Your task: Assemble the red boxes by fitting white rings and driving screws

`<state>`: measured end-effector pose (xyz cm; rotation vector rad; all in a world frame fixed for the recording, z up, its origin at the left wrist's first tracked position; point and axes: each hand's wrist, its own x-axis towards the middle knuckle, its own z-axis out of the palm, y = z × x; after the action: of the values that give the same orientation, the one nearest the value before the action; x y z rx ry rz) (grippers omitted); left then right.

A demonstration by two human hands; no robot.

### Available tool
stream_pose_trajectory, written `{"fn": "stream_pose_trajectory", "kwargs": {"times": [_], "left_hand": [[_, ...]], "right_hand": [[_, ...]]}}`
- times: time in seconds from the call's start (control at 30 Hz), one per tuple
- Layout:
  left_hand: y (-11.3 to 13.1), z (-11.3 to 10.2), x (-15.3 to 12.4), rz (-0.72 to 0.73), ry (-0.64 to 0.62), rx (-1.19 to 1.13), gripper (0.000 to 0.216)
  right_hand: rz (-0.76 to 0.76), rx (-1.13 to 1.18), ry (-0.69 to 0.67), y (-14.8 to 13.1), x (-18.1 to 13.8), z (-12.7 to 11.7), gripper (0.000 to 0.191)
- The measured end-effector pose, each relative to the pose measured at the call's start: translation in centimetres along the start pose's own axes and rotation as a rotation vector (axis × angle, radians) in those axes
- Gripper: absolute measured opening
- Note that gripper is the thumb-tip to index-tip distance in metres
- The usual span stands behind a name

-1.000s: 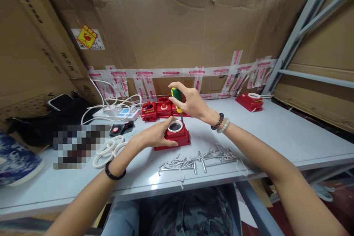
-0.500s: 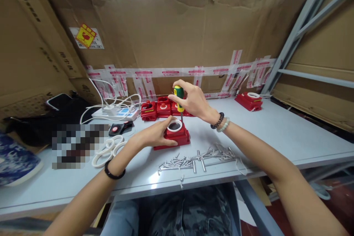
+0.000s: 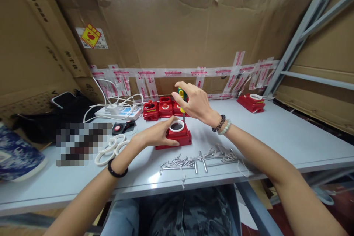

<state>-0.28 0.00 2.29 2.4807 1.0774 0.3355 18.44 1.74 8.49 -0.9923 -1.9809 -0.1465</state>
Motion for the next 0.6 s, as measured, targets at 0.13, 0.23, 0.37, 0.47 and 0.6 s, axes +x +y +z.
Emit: {"fn": "stream_pose_trajectory", "kwargs": {"times": [0.13,0.23,0.37,0.47,0.6], "left_hand": [[0.0,0.0,0.0,0.013,0.001,-0.011,0.075],[-0.1,0.1,0.0,0.004,0.004,-0.016,0.078],[0.1,0.0,0.0,-0.011,-0.001,0.002,0.076],[0.3,-0.1,-0.1,0.005,-0.01,0.013,0.071],[0.1,-0.1,-0.1,0.013,-0.01,0.014,0.073]], "right_hand": [[-0.032,0.247,-0.19,0.4,0.4,-0.5,0.041],[-0.053,0.196,-0.169,0.4,0.4,-0.6,0.033],[0.016,-0.039,-0.085,-0.1,0.2,-0.7,0.036],[0.025,0.077,-0.189,0.1,0.2,-1.3,0.039],[-0.047,0.202,-0.255,0.5,0.1,-1.8,0.036]]}}
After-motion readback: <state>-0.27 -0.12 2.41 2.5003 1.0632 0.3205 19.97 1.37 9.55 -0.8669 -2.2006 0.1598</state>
